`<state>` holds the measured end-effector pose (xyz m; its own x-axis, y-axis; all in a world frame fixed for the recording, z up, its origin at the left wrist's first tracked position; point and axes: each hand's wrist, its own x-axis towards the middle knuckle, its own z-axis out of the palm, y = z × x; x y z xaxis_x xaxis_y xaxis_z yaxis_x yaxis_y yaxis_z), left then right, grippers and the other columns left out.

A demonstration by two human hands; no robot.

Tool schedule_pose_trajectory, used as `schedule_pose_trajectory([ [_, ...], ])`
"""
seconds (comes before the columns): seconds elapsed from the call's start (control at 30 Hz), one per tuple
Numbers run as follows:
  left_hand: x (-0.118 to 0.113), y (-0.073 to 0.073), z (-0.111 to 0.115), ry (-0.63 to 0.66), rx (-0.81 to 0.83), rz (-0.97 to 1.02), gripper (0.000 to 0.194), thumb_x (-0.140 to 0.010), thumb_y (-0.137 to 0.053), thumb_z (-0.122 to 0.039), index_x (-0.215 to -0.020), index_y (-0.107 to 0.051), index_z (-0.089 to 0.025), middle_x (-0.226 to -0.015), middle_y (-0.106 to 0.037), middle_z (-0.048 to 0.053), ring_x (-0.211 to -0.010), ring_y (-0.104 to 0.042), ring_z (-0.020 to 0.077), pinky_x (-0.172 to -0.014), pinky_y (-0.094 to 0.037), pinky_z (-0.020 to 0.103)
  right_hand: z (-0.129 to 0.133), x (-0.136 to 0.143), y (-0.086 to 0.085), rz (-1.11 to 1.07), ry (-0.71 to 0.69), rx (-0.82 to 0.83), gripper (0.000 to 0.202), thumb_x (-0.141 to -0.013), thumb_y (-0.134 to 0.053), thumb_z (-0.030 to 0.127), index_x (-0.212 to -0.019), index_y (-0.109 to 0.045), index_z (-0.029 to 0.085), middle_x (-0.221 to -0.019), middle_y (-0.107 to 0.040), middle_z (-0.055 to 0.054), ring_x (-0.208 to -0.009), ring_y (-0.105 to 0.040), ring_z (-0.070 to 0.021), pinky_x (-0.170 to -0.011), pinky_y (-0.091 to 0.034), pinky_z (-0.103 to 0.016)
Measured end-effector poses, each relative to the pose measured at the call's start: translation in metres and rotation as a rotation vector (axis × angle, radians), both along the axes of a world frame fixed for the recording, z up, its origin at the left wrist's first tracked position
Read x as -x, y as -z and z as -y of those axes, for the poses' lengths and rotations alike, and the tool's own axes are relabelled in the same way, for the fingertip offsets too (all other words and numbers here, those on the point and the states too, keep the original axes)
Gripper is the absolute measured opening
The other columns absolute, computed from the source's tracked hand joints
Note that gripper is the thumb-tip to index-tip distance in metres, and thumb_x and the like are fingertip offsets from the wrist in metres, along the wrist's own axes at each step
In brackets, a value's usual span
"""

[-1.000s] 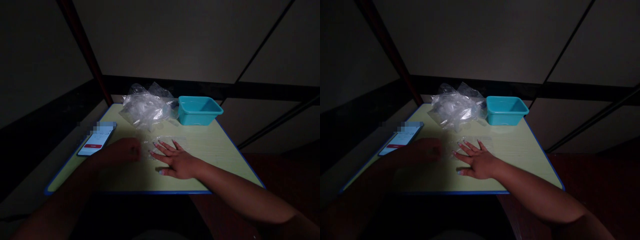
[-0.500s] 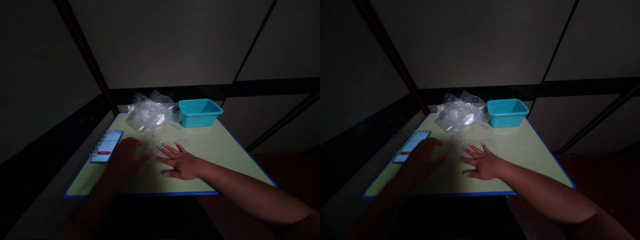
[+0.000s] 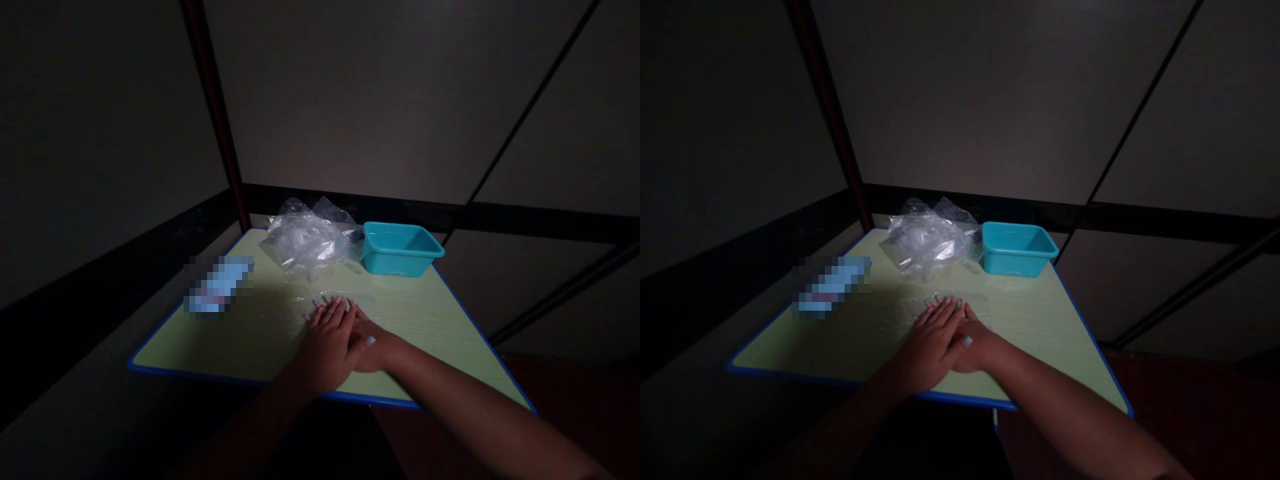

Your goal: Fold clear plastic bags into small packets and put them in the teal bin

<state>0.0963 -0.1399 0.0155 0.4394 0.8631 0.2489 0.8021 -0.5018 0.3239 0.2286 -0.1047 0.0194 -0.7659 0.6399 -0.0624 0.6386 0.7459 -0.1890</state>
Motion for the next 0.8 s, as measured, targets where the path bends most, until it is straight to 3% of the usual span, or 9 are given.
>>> schedule_pose_trajectory([
  [0.1,0.017,0.006,-0.005,-0.039,-0.004,-0.044,0.056,-0.098,-0.035,-0.041,-0.147,-0.035,-0.013,-0.153,-0.032,0.015,-0.142,-0.029,0.0274,-0.114,-0.026,0.051,0.001,0.003,-0.01,0.059,-0.027,0.097,0.076,-0.089,-0.049,0.047,-0.153,-0.019,0.02,-0.159,-0.005,-0.013,-0.146,-0.001,-0.0326,-0.113,0.0,-0.06],
  [0.27,0.047,0.01,-0.006,-0.116,-0.018,-0.158,0.054,-0.098,-0.034,-0.036,-0.147,-0.035,-0.013,-0.154,-0.028,0.015,-0.142,-0.03,0.0281,-0.11,-0.03,0.053,0.001,0.004,-0.018,0.051,-0.043,0.134,0.064,-0.091,-0.044,0.06,-0.146,-0.038,0.027,-0.16,-0.001,-0.01,-0.146,0.002,-0.0317,-0.111,0.001,-0.065],
  [0.43,0.07,0.017,0.001,-0.194,-0.079,-0.242,0.054,-0.097,-0.035,-0.039,-0.141,-0.043,-0.009,-0.149,-0.035,0.019,-0.139,-0.035,0.0315,-0.108,-0.033,0.056,0.004,0.005,-0.02,0.07,-0.032,0.102,0.072,-0.092,-0.036,0.066,-0.152,-0.022,0.029,-0.16,-0.005,-0.012,-0.146,0.001,-0.031,-0.11,0.001,-0.065],
  [0.63,0.078,0.018,0.006,-0.202,-0.101,-0.288,0.055,-0.096,-0.039,-0.041,-0.14,-0.045,-0.009,-0.149,-0.035,0.019,-0.139,-0.035,0.0321,-0.107,-0.034,0.056,0.013,0.005,-0.022,0.106,0.019,0.015,0.068,-0.095,-0.032,0.063,-0.152,-0.019,0.028,-0.159,-0.01,-0.009,-0.147,-0.002,-0.0278,-0.112,0.004,-0.062],
  [0.8,0.074,0.017,0.005,-0.256,-0.092,-0.303,0.061,-0.095,-0.042,-0.044,-0.142,-0.041,-0.006,-0.152,-0.03,0.019,-0.141,-0.03,0.0325,-0.109,-0.031,0.058,0.03,-0.018,-0.021,0.148,0.201,0.034,0.068,-0.098,-0.031,0.055,-0.154,-0.008,0.023,-0.159,-0.006,-0.008,-0.147,-0.004,-0.0273,-0.112,0.003,-0.063],
])
